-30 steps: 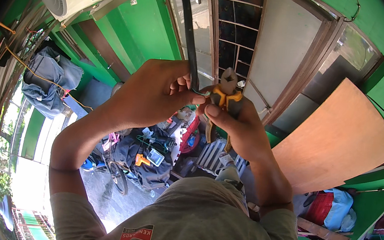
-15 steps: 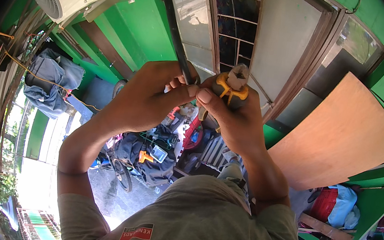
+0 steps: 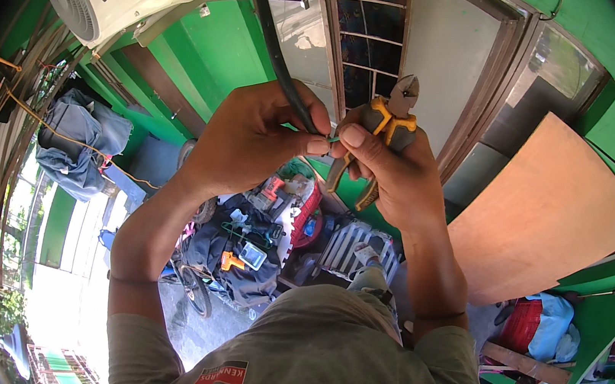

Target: The person strips the outer insulation from a black cable using a yellow utility knife, then twists the exposed inner wires together. They insert the prepared wires into the electrical compartment of a wall-mounted air conditioner and secure them with a yellow cordless drill. The person works in a cluttered outdoor area with green walls.

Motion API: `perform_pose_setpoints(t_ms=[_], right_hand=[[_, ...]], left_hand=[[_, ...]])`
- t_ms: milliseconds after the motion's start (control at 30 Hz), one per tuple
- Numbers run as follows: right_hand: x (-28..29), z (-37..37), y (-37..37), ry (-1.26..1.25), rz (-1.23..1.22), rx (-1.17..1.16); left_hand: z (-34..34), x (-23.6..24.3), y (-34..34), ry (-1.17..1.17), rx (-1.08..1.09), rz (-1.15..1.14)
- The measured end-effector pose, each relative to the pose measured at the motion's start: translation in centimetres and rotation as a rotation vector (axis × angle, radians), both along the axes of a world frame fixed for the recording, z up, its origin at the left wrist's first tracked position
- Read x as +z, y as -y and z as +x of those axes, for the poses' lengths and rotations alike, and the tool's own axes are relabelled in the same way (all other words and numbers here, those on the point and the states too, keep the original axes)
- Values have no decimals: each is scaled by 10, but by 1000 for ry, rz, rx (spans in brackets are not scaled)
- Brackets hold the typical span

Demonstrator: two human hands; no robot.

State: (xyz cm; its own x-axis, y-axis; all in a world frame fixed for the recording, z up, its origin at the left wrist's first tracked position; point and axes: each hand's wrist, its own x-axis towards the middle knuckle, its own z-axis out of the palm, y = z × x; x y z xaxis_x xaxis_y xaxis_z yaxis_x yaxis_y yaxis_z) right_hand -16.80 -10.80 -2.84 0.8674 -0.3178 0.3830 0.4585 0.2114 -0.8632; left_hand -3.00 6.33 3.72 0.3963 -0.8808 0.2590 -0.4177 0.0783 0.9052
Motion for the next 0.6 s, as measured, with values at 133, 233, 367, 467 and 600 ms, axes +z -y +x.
perform_pose_setpoints(t_ms=[133, 233, 367, 467, 600], right_hand=[[-9, -1, 7, 50, 73, 20], [-18, 3, 8, 148, 104, 87], [-25, -3, 4, 134, 270, 284], [-23, -8, 2, 118, 251, 355], [-21, -9, -2, 82, 367, 427]], left_hand=[[-6, 0, 1, 8, 100, -86], [-7, 0, -1, -67, 67, -154], [-6, 1, -1, -81, 24, -164], [-6, 2, -1, -90, -9, -140], [-8, 1, -3, -17, 16, -103]])
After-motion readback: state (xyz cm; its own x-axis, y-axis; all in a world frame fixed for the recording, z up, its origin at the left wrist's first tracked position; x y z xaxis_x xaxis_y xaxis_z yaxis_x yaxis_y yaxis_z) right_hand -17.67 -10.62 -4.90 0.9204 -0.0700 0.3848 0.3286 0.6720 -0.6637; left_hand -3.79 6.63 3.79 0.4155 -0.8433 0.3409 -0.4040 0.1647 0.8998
